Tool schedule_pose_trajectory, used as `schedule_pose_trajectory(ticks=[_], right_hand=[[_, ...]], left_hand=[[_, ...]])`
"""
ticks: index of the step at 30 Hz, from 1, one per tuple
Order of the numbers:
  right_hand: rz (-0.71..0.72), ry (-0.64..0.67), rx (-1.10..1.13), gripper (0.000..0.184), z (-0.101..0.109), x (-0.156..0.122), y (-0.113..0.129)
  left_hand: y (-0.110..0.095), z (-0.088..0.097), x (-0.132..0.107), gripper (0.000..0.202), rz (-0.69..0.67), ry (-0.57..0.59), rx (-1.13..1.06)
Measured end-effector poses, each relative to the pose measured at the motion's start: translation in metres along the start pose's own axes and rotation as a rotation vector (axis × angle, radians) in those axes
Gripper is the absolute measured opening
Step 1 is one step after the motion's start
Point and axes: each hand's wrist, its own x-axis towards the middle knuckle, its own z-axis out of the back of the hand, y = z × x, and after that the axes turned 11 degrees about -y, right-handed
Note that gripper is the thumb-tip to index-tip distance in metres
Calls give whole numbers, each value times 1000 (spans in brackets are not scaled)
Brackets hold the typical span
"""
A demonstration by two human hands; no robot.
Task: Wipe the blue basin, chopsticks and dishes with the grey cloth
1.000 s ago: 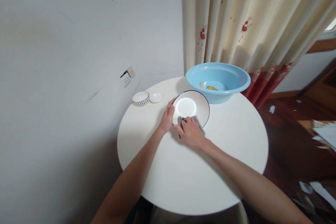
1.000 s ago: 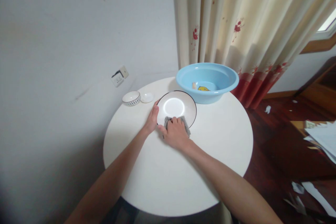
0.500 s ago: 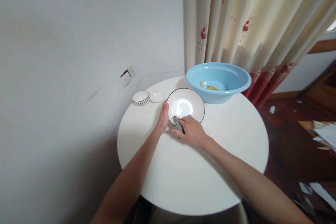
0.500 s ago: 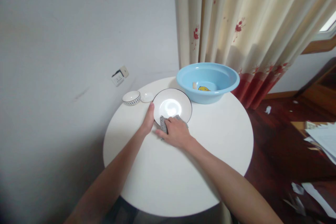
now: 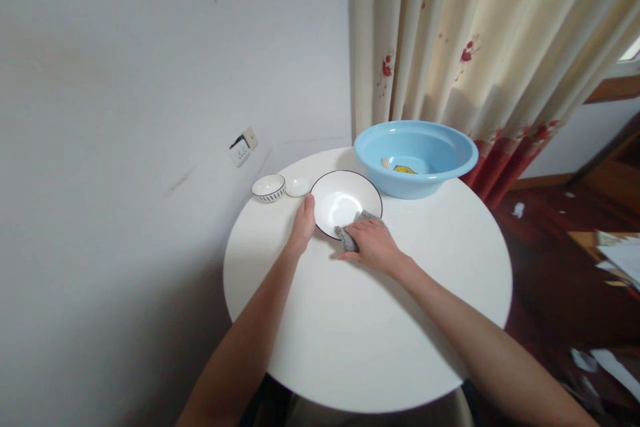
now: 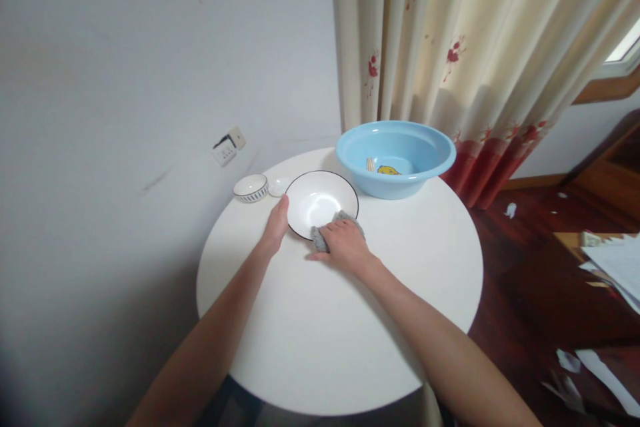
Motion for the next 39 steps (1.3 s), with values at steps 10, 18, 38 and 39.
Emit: schedule_pose_trajectory(ticks=[10, 18, 38, 39], right_hand=[[-11, -115, 68, 54, -1, 3, 8], [-9, -233, 213, 24, -6, 4, 3], [-671, -966, 996, 27, 1, 3, -16], [-712, -1021, 1053, 27, 1, 4, -21]], left_hand=[[8, 10, 10, 55, -79, -61, 224], [19, 16, 17, 50, -23, -99, 309], [9, 19, 14, 38, -24, -80, 312], [9, 19, 15, 38, -37, -71, 313]])
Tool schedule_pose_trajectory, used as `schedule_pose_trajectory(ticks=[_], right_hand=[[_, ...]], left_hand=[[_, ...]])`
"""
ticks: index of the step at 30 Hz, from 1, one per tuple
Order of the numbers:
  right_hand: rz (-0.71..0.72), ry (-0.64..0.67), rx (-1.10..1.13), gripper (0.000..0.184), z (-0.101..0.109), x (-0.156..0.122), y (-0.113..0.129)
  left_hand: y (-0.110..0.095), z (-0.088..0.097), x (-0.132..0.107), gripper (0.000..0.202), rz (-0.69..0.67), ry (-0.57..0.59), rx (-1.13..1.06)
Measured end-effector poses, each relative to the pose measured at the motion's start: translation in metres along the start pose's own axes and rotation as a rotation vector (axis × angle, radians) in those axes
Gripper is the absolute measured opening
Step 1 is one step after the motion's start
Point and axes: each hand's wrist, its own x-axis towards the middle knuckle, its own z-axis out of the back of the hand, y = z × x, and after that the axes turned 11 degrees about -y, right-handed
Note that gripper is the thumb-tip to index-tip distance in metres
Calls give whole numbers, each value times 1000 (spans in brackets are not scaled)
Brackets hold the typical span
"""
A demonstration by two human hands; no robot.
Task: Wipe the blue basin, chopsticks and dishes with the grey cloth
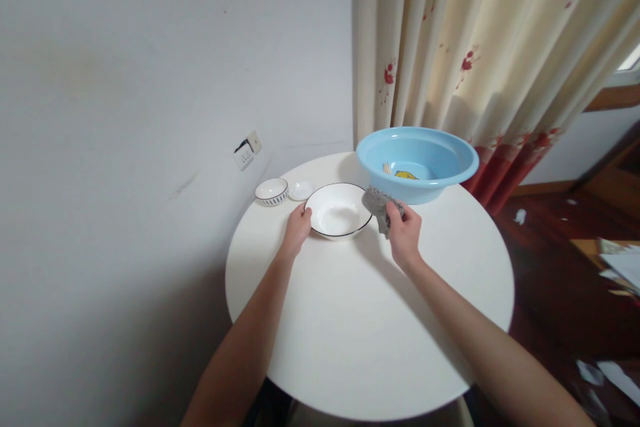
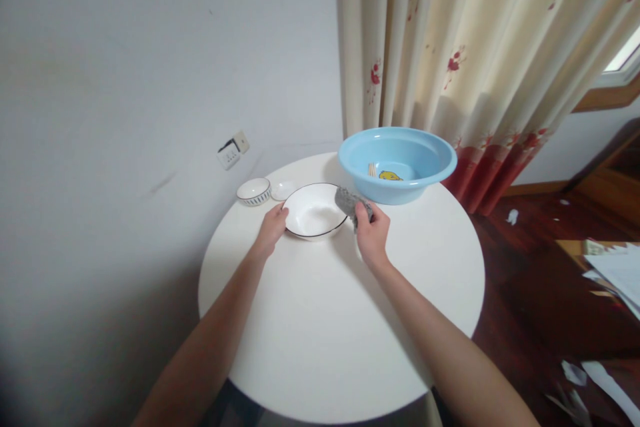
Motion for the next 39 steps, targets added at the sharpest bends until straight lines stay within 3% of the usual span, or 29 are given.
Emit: schedule_pose_trajectory(ticks=[3, 7, 8, 10, 14, 21, 28, 33, 39], right_hand=[[-184, -116, 182, 24, -1, 13, -5], [-397, -167, 324, 28, -3, 20, -4], [-421, -172, 341, 29, -3, 20, -4], [-441, -165, 359, 28, -3, 21, -3], [-441, -156, 361, 25, -2, 22, -3], [-468, -172, 394, 26, -3, 20, -1], [-484, -155, 418, 25, -3, 20, 0], [-415, -127, 453, 27, -3, 20, 4], [-190, -140, 381, 25, -1, 18, 8]], left_hand=[[-2, 2, 1, 40, -79, -49, 41], [-20, 9, -11, 41, -413, -150, 96], [-27, 10, -17, 38, -490, -113, 107], [-38, 11, -31, 34, -583, 71, 126], [-48, 4, -53, 34, -653, 398, 277], [-51, 1, -58, 32, -691, 489, 482], [-52, 2, -60, 37, -678, 449, 506], [-57, 5, -58, 41, -627, 275, 506], [-59, 14, -55, 41, -503, 53, 342]])
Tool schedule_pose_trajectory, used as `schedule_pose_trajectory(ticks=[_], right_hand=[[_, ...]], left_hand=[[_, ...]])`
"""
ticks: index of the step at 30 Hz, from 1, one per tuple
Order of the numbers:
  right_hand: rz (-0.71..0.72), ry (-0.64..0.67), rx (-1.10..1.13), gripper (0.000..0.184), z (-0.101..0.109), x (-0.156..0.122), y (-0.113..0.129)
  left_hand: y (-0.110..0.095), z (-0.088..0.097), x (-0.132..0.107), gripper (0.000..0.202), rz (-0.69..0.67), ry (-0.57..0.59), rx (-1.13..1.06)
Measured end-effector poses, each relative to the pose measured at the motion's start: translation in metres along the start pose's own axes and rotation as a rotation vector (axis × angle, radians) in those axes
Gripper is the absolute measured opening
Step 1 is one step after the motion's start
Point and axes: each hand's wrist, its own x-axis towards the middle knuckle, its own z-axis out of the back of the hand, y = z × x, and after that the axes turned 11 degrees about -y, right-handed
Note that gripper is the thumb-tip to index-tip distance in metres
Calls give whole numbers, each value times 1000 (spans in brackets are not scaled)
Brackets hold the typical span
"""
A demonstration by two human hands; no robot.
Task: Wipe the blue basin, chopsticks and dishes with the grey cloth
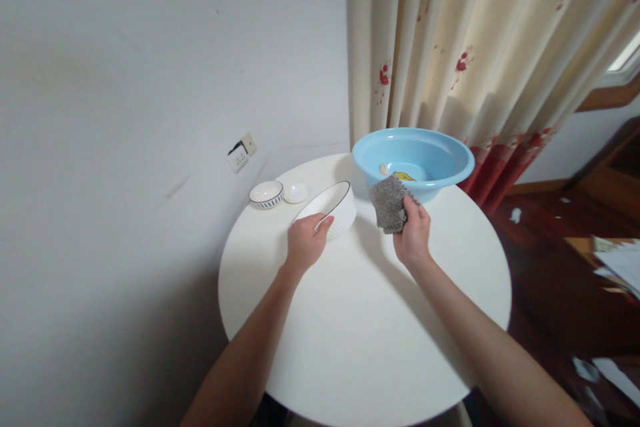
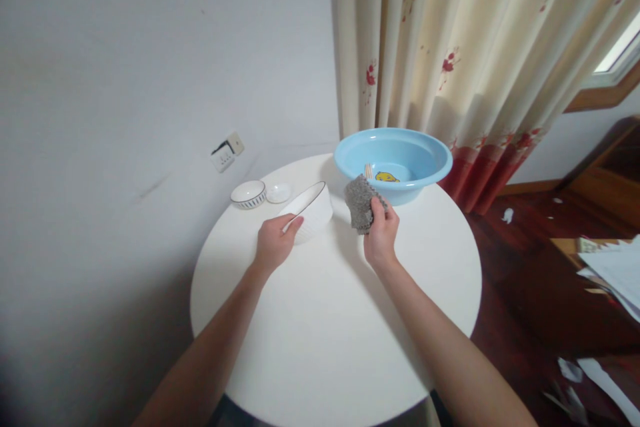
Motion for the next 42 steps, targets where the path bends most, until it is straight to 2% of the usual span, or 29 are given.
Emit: schedule_pose_trajectory(ticks=[4, 7, 9, 12, 14, 16, 19, 22, 27, 31, 35, 37, 42], right_hand=[[255, 21, -242, 27, 4, -8, -1], [348, 128, -345, 31, 4, -20, -1], [414, 255, -383, 31, 4, -28, -1], [568, 539, -470, 31, 4, -33, -5], [636, 712, -518, 37, 6, -33, -8], [657, 782, -519, 45, 9, -32, -10], [659, 706, -508, 50, 11, -30, -11], [698, 617, -572, 40, 10, -30, -10], [816, 676, -756, 60, 7, -27, -7], [845, 748, -806, 65, 8, -23, -7], [850, 737, -840, 66, 8, -22, -9], [846, 674, -870, 68, 8, -25, -10], [813, 397, -1000, 74, 8, -32, -14]], left_hand=[[0, 5, 1, 43, 93, -85, -160], [-7, 8, -1, 42, 132, -103, -259], [-12, 8, -3, 42, 147, -82, -315], [-17, 8, -5, 40, 184, -26, -420], [-17, 7, -5, 39, 220, -4, -494], [-15, 6, -4, 39, 247, 5, -547], [-15, 7, -4, 39, 244, 25, -590], [-19, 8, -6, 39, 206, 59, -595], [-29, 7, -13, 38, 160, 123, -596], [-31, 7, -14, 39, 156, 109, -597], [-30, 7, -15, 39, 157, 104, -588], [-30, 6, -15, 39, 160, 104, -584], [-27, 3, -14, 41, 190, 59, -578]])
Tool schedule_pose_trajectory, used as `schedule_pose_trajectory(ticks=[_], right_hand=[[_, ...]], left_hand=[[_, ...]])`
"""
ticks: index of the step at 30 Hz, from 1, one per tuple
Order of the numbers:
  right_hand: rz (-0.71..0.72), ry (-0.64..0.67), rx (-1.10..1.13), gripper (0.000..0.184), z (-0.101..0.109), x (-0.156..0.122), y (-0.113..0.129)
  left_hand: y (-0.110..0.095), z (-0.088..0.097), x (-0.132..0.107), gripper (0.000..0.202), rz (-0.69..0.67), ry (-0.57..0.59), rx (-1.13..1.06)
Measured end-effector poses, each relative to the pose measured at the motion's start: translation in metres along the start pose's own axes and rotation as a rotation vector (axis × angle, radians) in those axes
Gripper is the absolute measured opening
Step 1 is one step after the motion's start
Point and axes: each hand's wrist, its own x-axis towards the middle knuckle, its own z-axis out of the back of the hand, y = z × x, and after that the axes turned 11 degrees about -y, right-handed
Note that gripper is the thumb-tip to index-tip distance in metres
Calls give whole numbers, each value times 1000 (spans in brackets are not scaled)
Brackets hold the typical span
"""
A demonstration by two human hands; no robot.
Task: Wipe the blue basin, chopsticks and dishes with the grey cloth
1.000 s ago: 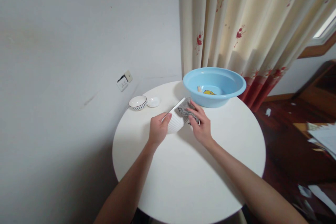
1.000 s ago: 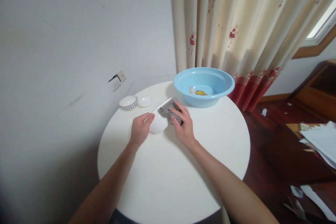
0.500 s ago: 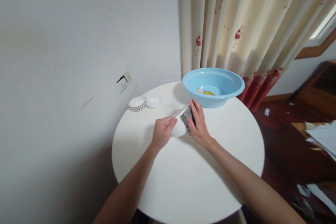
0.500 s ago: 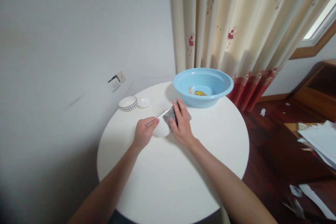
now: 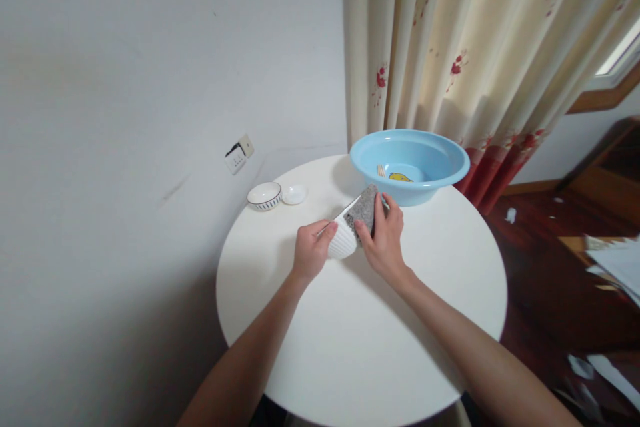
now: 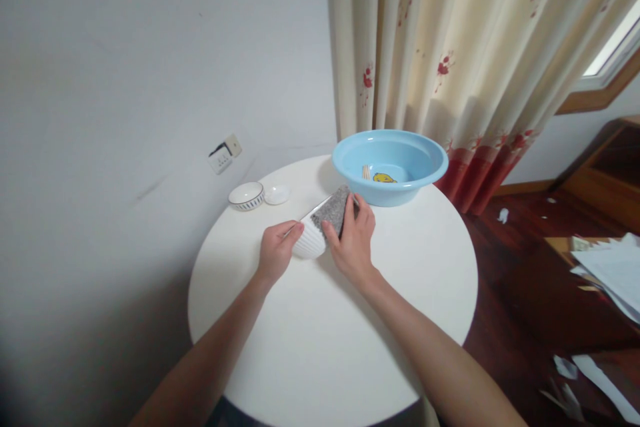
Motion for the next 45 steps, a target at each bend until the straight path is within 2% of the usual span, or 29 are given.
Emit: schedule_pose_trajectory(ticks=[3, 10, 13, 15, 18, 21, 24, 29, 33, 36, 42, 45], right_hand=[[-24, 38, 34, 67, 1, 0, 0], [116, 171, 303, 51, 11, 11, -2], [142, 204, 427, 35, 14, 14, -2], [112, 177, 481, 26, 13, 13, -2], [62, 50, 453, 20, 8, 8, 1], [81, -26, 340, 36, 4, 3, 4], [167, 30, 230, 50, 3, 3, 5], [350, 100, 175, 55, 5, 7, 7], [396, 156, 158, 52, 9, 11, 10], [360, 176, 198, 50, 10, 15, 6], [102, 148, 409, 51, 0, 19, -19], [36, 126, 435, 52, -6, 17, -25]], left_hand=[[4, 0, 1, 42, 12, -21, -8], [8, 5, 7, 42, 39, -83, -28], [13, 7, 11, 43, 46, -105, -39], [14, 8, 12, 43, 49, -104, -45], [12, 7, 10, 43, 46, -58, -34], [5, 5, 5, 42, 24, 18, -23], [-2, 3, 1, 42, -1, 73, -21], [-4, 3, -1, 41, -12, 75, -47], [-4, 5, 0, 43, -12, 72, -30], [-6, 6, 1, 44, -12, 63, -19], [-4, 10, 5, 44, -16, 38, -34], [0, 11, 8, 44, -18, 24, -37]])
